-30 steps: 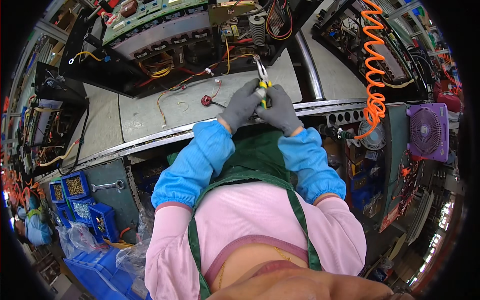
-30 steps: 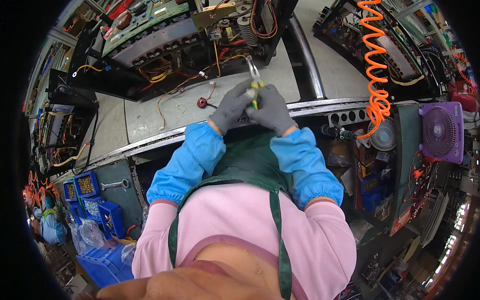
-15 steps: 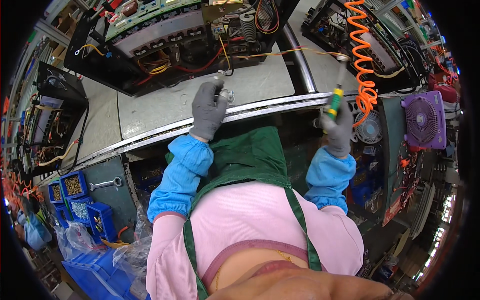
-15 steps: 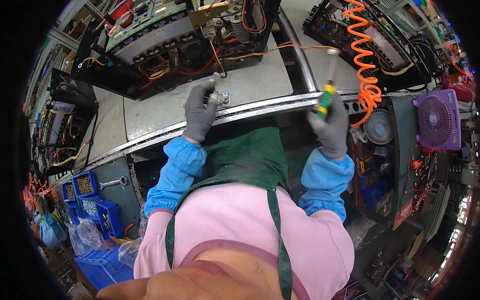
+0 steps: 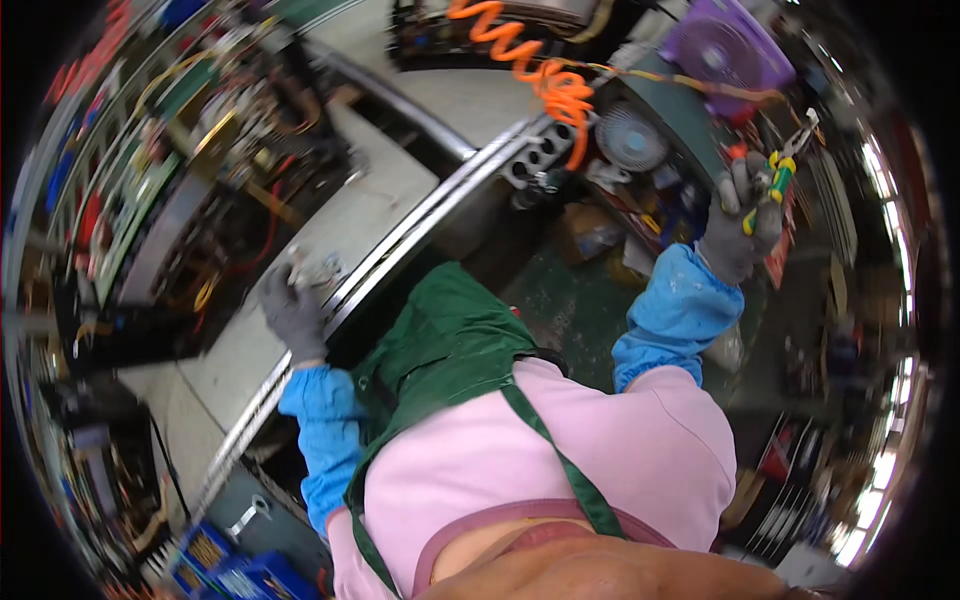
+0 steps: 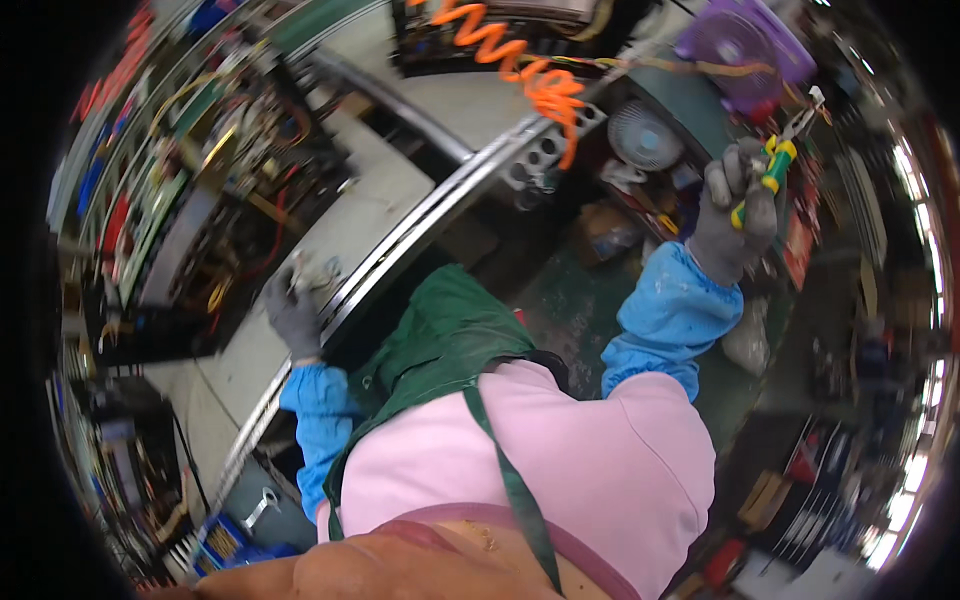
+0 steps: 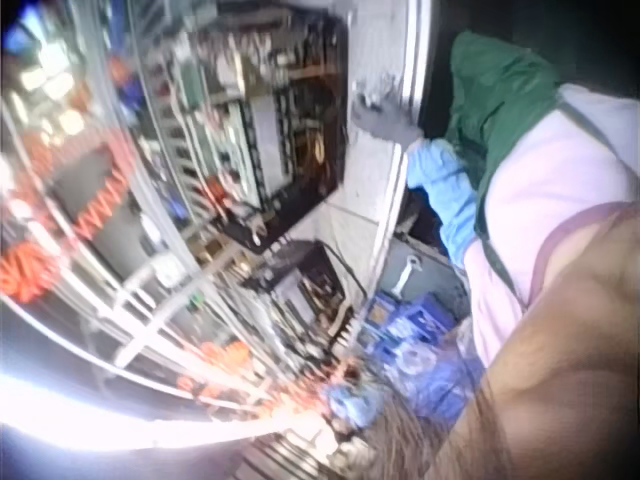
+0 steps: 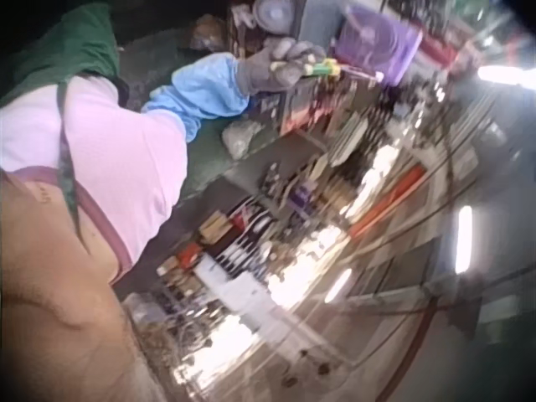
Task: Assemble an electronic component by stripping wires, tightening screws with a screwdriver, and using a wrench on nuts.
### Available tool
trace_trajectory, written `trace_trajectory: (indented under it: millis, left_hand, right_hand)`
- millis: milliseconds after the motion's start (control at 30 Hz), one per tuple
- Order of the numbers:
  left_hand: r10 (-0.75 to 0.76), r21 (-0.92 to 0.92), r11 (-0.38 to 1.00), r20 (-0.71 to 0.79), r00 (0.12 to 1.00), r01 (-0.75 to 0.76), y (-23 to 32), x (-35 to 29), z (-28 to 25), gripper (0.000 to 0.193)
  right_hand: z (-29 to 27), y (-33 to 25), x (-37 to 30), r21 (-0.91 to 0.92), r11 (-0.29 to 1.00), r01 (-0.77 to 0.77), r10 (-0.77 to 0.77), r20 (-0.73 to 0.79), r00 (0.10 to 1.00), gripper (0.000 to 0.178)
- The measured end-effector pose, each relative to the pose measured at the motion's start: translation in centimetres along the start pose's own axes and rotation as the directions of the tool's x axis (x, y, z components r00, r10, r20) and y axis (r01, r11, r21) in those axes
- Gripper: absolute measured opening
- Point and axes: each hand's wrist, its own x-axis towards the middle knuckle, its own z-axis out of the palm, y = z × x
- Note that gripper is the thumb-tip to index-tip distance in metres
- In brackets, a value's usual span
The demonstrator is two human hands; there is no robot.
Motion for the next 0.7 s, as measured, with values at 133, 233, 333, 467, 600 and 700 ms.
trace_trajectory:
  millis: [133, 233, 333, 467, 600, 700]
  left_hand:
    - [-0.032, -0.036, 0.999, 0.02, 0.999, 0.032, -1.1, -0.1, -0.5, 0.026]
    - [-0.012, -0.004, 1.0, 0.04, 0.999, 0.012, -0.3, 0.4, -1.0, 0.025]
    - [-0.002, 0.012, 1.0, 0.056, 0.998, 0.001, 0.2, 0.6, -1.2, 0.025]
    - [-0.056, -0.056, 0.997, 0.057, 0.997, 0.059, -0.2, 0.7, -1.4, 0.024]
    - [-0.091, -0.013, 0.996, 0.054, 0.994, 0.092, -1.9, 0.8, -2.2, 0.025]
    - [-0.117, 0.081, 0.99, 0.028, 0.993, 0.115, -0.6, 1.2, -3.6, 0.025]
  right_hand:
    - [-2.1, -4.1, -0.9, -0.53, 0.838, -0.13, -0.141, -0.441, 0.886, 0.021]
    - [-2.9, -5.3, -3.4, -0.645, 0.675, -0.357, -0.1, -0.561, 0.822, 0.02]
    - [-4.4, -6.6, -5.1, -0.649, 0.648, -0.399, -0.135, -0.613, 0.778, 0.022]
    - [-8.6, -7.8, -4.6, -0.514, 0.725, -0.458, -0.045, -0.699, 0.714, 0.019]
    - [-17.6, -9.2, 0.0, -0.231, 0.913, -0.335, 0.097, -0.676, 0.731, 0.014]
    - [-20.2, -11.5, 6.5, -0.335, 0.932, -0.139, -0.122, -0.649, 0.751, 0.012]
